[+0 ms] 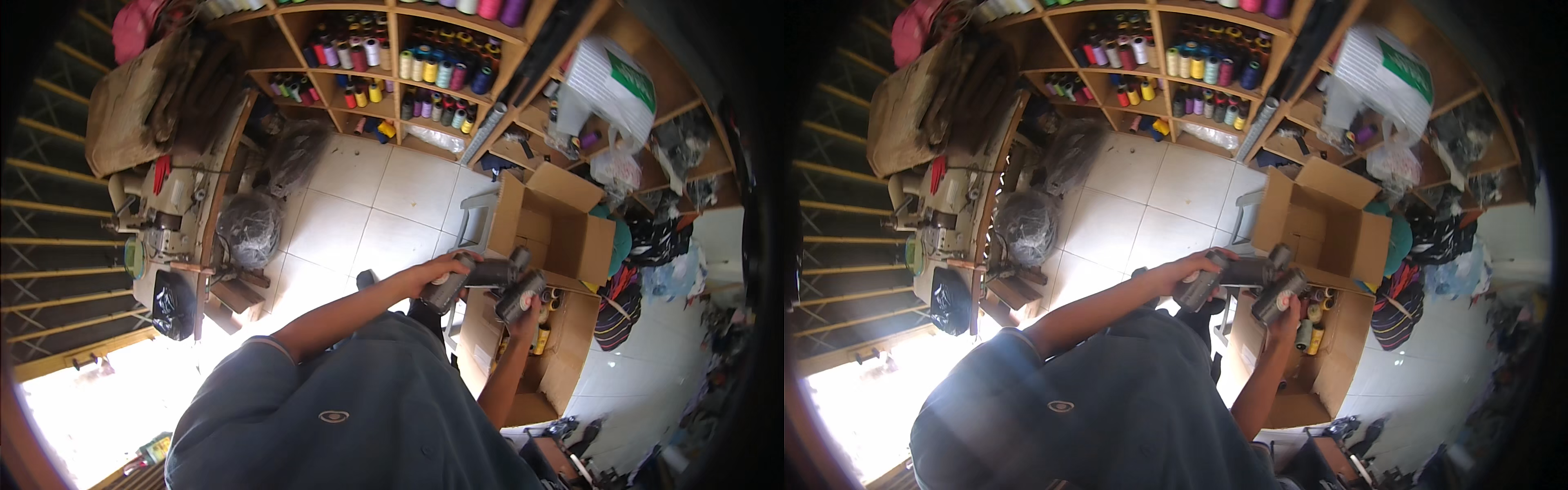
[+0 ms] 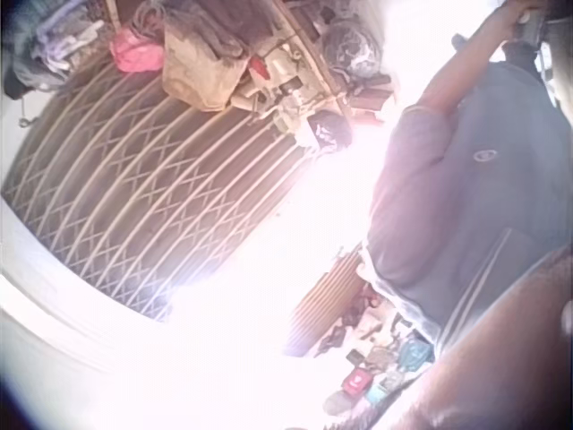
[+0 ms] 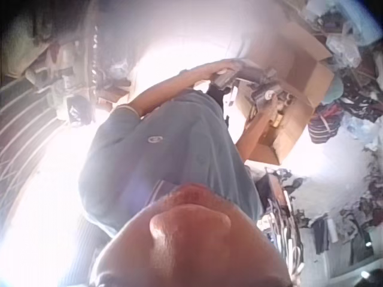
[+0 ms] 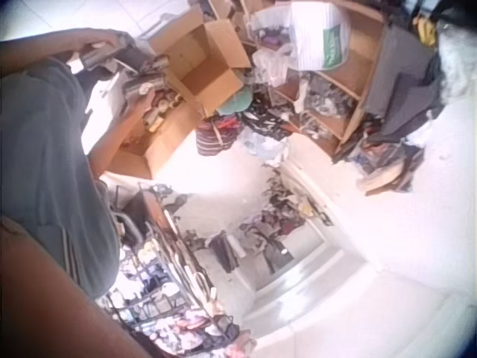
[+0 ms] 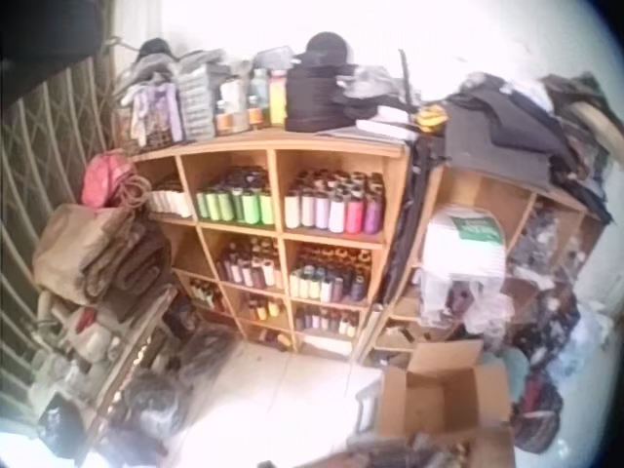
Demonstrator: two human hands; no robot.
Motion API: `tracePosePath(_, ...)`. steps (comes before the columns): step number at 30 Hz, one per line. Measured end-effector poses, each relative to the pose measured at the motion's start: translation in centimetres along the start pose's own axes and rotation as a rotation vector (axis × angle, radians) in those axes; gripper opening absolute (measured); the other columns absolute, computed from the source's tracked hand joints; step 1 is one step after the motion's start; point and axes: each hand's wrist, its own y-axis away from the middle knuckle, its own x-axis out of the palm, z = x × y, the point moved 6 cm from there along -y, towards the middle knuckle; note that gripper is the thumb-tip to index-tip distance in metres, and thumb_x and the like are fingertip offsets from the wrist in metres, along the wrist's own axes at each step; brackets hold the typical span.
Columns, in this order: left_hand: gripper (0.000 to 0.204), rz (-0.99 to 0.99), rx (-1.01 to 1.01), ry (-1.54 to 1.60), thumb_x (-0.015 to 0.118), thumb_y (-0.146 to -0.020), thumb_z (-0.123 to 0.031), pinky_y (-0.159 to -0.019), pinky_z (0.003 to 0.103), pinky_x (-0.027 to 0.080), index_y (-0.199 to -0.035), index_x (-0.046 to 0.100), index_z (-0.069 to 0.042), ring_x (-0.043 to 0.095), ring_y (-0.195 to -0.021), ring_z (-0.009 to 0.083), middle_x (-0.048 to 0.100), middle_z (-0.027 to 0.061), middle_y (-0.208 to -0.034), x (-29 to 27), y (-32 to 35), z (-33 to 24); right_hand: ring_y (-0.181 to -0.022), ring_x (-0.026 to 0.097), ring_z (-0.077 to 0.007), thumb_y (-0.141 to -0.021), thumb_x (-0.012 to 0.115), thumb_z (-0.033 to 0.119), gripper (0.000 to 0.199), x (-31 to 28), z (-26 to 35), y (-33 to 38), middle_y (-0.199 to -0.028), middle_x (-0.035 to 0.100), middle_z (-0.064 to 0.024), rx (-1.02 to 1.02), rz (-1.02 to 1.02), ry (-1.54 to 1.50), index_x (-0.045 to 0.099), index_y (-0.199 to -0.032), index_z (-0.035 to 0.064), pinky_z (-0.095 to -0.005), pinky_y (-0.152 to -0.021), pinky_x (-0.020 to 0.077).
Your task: The person sorts through a cardboard box filled with thread spools and places them onto a wooden shelf. They handle the spools by hand, picking them up from the box and arranging them on the shelf in a repetitive manner.
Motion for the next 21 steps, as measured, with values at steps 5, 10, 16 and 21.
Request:
tracePosePath(5,0.056,-0.007,0.232,0.191,0.053,-0.084,-0.028,-0.069,0.032,0.052,-0.137,0.037,-0.017,0.059,-0.074,0.0179,0.056,0.0122,-0.09,-6.5,10.0,-2.9,-0.11,0.055,-0.0273,-0.086,0.056,0.039,0.06,12.7,-6.4,-5.0,-0.122,0.053,-0.0124,0.225,0.284,0.081,0.04,-0.132,0.0036,-0.0481,-0.092,0.0463)
tracePosePath(10,0.066,-0.088,0.495,0.355,0.057,-0.08,-0.034,-0.067,0.032,0.052,-0.14,0.034,-0.017,0.059,-0.071,0.0195,0.055,0.0135,-0.081,-12.1,18.7,-5.9,-0.106,0.058,-0.0302,-0.087,0.054,0.038,0.057,23.0,-14.2,-8.9,-0.117,0.056,-0.0161,0.442,0.357,0.173,0.042,-0.128,-0.0005,-0.0496,-0.091,0.0465)
tracePosePath(16,0.073,-0.181,0.846,0.44,0.057,-0.077,-0.034,-0.063,0.034,0.048,-0.141,0.031,-0.012,0.055,-0.067,0.0223,0.052,0.0123,-0.085,-16.8,25.1,-8.6,-0.102,0.059,-0.0356,-0.08,0.062,0.044,0.066,35.0,-20.7,-11.1,-0.116,0.057,-0.0177,0.629,0.506,0.206,0.042,-0.126,-0.0006,-0.0488,-0.09,0.0469)
tracePosePath(21,0.068,-0.328,0.983,0.545,0.055,-0.079,-0.032,-0.064,0.033,0.044,-0.141,0.033,-0.014,0.049,-0.069,0.0198,0.049,0.0065,-0.097,-20.3,26.7,-11.2,-0.099,0.059,-0.0199,-0.078,0.065,0.043,0.066,40.3,-23.7,-13.9,-0.111,0.055,-0.0085,0.639,0.728,0.188,0.044,-0.126,0.0033,-0.0384,-0.085,0.0495)
